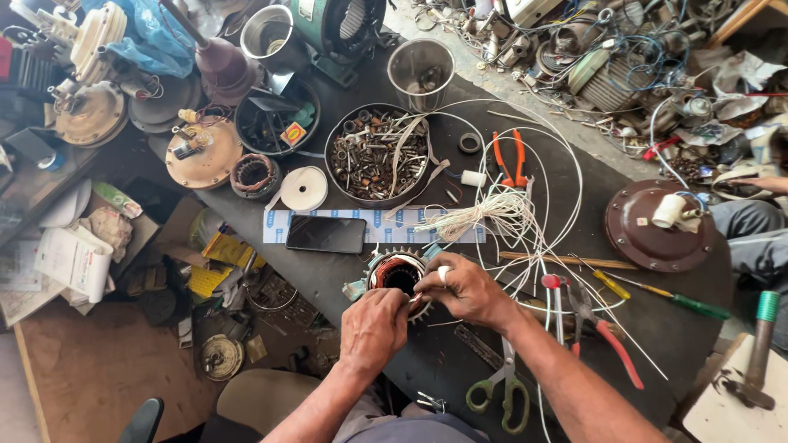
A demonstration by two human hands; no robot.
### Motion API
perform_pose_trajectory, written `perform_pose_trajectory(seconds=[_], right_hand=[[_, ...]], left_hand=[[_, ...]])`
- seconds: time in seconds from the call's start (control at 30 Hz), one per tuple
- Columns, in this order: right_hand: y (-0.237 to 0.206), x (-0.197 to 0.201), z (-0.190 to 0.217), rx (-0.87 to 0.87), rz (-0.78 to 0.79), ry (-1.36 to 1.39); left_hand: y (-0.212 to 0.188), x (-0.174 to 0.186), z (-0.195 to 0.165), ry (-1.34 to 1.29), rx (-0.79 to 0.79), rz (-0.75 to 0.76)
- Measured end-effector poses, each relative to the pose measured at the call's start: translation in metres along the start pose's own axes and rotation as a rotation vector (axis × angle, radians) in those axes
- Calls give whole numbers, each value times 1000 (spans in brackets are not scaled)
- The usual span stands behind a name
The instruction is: The person winds insulated wire around a motor stator core, using pliers to tuck and secure the wire ends into slots. They repeatedly adjust the wire placement and trim excess wire with scissors.
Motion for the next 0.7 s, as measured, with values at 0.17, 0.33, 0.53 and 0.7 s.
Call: perform_pose_trajectory(seconds=[0.17, 0.33, 0.53, 0.7], right_hand=[[-3, 1, -4, 49, -46, 52], [-5, -2, -18, -81, -66, 133], [-7, -1, -20, -83, -127, 23], [-7, -4, -19, -99, -114, -12]], left_hand=[[3, 0, 4, -25, 149, -30], [8, -3, 5, -25, 198, 0], [7, -7, -4, -13, 57, 27], [2, -8, 7, -80, 184, -68]])
Point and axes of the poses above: each hand's wrist, its own y-axis towards the middle knuckle, its own x-axis out of the back of the hand, z = x × y, the point moved 8 cm from there along y, towards the middle knuckle, and after that the axes turned 11 degrees about -x, right-handed, at the moved point
